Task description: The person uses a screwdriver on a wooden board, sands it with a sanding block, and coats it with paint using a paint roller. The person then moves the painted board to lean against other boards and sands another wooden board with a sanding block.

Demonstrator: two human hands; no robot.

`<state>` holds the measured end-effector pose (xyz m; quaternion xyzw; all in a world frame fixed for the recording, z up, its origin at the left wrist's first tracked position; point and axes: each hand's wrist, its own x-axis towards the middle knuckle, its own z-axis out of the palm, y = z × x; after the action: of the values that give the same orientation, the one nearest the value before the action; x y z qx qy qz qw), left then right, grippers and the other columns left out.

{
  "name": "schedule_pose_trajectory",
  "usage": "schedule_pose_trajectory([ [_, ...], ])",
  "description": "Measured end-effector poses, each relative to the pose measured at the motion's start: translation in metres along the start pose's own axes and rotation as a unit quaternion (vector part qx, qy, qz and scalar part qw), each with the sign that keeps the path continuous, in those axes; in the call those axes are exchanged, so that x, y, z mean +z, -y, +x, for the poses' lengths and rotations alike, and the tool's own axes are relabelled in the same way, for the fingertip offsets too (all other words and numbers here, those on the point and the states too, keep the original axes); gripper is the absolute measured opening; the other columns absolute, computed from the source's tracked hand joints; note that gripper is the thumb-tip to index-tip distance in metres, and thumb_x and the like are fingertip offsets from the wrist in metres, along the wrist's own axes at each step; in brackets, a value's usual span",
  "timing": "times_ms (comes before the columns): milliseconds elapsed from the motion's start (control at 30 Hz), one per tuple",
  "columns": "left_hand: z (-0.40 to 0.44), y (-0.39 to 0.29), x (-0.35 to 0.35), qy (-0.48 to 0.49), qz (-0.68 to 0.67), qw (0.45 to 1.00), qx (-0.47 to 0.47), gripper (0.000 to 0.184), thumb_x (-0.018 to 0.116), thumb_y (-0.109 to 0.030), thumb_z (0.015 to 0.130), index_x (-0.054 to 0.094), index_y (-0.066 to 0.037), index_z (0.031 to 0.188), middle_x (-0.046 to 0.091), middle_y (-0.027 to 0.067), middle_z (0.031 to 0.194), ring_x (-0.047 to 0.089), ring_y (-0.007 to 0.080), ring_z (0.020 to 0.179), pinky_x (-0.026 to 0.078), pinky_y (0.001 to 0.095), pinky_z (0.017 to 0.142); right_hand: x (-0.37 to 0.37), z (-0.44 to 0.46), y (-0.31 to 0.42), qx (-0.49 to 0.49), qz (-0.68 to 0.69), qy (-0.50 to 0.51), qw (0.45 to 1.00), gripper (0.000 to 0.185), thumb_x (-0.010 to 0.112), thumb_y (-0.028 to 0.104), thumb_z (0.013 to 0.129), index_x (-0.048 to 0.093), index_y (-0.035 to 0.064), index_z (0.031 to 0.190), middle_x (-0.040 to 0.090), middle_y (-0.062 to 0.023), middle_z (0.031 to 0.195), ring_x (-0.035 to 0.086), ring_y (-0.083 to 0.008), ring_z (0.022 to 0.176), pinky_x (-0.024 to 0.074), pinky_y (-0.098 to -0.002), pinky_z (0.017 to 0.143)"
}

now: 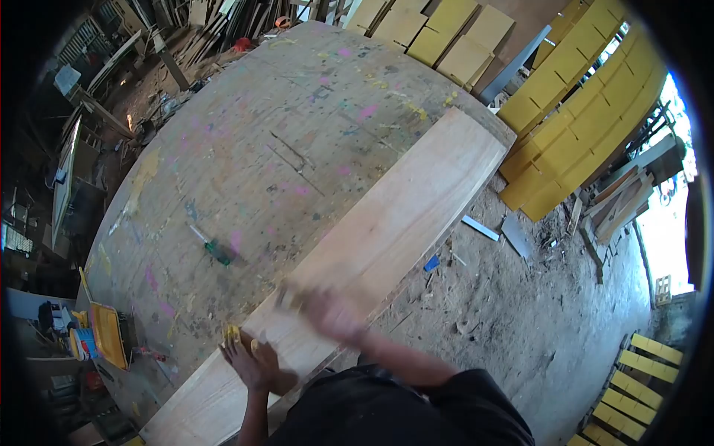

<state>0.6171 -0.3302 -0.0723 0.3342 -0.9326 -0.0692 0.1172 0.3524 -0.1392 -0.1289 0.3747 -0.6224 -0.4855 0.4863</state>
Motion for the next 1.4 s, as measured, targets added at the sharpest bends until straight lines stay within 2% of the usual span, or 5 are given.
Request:
schedule_pose_trajectory([
  [33,-0.001,0.001,0.000,0.005,0.008,1.000,0.003,0.058,0.046,-0.035,0.107,0.047,0.008,0.147,0.049,0.0282,0.152,0.039,0.0444,0.148,0.017,0.0588,0.129,-0.023,0.000,-0.008,-0.059,-0.256,-0.089,0.961,0.032,0.062,0.028,0.103,0.063,0.0035,0.125,0.067,-0.0125,0.118,0.065,-0.0243,0.111,0.0558,-0.0424,0.096],
  [233,-0.005,0.009,0.009,-0.008,0.018,1.000,0.019,0.054,0.050,-0.028,0.105,0.047,0.008,0.146,0.050,0.0283,0.152,0.042,0.0467,0.146,0.023,0.0592,0.127,0.312,-0.034,-0.063,0.293,0.631,0.094,0.712,0.025,0.063,0.010,0.092,0.068,0.0090,0.117,0.068,-0.0121,0.109,0.063,-0.0296,0.094,0.0496,-0.0434,0.074],
  [633,-0.008,0.012,0.009,0.016,0.046,0.999,0.010,0.053,0.047,-0.028,0.108,0.044,0.005,0.149,0.050,0.0264,0.153,0.045,0.0440,0.146,0.023,0.0617,0.127,0.248,-0.040,-0.030,0.101,0.520,-0.007,0.848,0.021,0.061,0.011,0.096,0.072,0.0081,0.114,0.071,-0.0089,0.105,0.065,-0.0281,0.089,0.0519,-0.0450,0.071],
  [733,-0.008,0.015,0.017,-0.036,0.030,0.998,0.044,0.055,0.047,-0.030,0.105,0.049,0.005,0.147,0.053,0.0260,0.151,0.043,0.0450,0.146,0.024,0.0584,0.127,0.443,-0.061,-0.061,0.374,0.656,0.151,0.638,0.026,0.059,0.006,0.093,0.073,0.0084,0.115,0.071,-0.0095,0.100,0.065,-0.0308,0.087,0.0508,-0.0473,0.069],
  [1400,0.007,-0.014,0.005,-0.022,0.036,0.999,-0.025,0.052,0.051,-0.028,0.103,0.051,0.006,0.142,0.056,0.0261,0.146,0.047,0.0452,0.142,0.024,0.0603,0.126,0.420,-0.038,-0.097,0.326,0.609,0.085,0.718,0.031,0.070,0.009,0.086,0.076,0.0166,0.115,0.067,-0.0132,0.123,0.061,-0.0377,0.114,0.0501,-0.0529,0.097],
])
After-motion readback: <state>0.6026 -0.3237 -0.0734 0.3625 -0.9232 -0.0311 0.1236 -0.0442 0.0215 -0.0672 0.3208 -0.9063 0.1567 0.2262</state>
